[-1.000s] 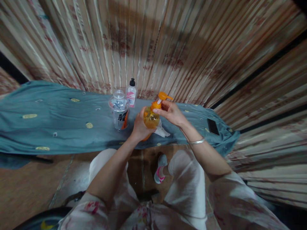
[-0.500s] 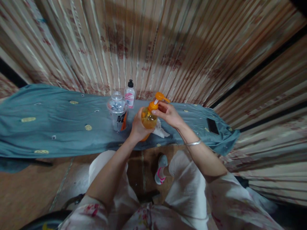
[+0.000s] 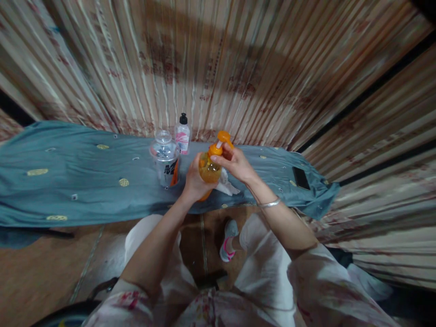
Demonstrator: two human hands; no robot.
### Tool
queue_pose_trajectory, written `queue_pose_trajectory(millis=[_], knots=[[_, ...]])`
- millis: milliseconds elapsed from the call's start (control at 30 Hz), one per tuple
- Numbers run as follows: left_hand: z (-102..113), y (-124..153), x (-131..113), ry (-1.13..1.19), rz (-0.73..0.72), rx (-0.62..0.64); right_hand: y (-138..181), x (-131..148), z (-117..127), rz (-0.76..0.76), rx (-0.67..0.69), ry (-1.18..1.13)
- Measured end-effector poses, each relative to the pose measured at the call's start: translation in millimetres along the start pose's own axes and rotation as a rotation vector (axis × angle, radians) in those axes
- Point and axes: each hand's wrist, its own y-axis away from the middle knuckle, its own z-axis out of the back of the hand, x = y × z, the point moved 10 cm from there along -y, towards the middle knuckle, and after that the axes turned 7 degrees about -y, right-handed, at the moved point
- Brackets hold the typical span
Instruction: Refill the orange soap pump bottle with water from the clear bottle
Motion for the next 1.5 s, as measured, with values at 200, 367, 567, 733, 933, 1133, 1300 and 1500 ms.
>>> queue_pose_trajectory(millis=[200,367,567,733,933,1133,1300,1500], knots=[[0,1,2,-0.023,-0.017,-0.013,-1,0,6,0.033,-0.082,0.015],[1,1,-1,-0.008,-0.049,-0.014,1,2,-1,0.044,-0.004,-0.024],[0,0,2,-0.024,-0.03,-0.012,-3,-2,4,0.046,-0.062,0.04],[1,0,2,-0.026,-0.031,-0.017,-2,2,1,0.08,-0.037,0.075],[1,-1,-2,-0.03,-0.048,-0.021,-2,1,2,0.079,-0.03,0.138],[1,0,1,-0.017,-0.047,-0.015,-4,-2,8,0.077,-0.116,0.202],[1,0,3,-0.041,-0.027,-0.014,0,4,-1,0.101,-0.025,0.109],[1,-1,0,-0.046,-0.04,-0.013,-2,-4,1,0.045,-0.056,0.106]])
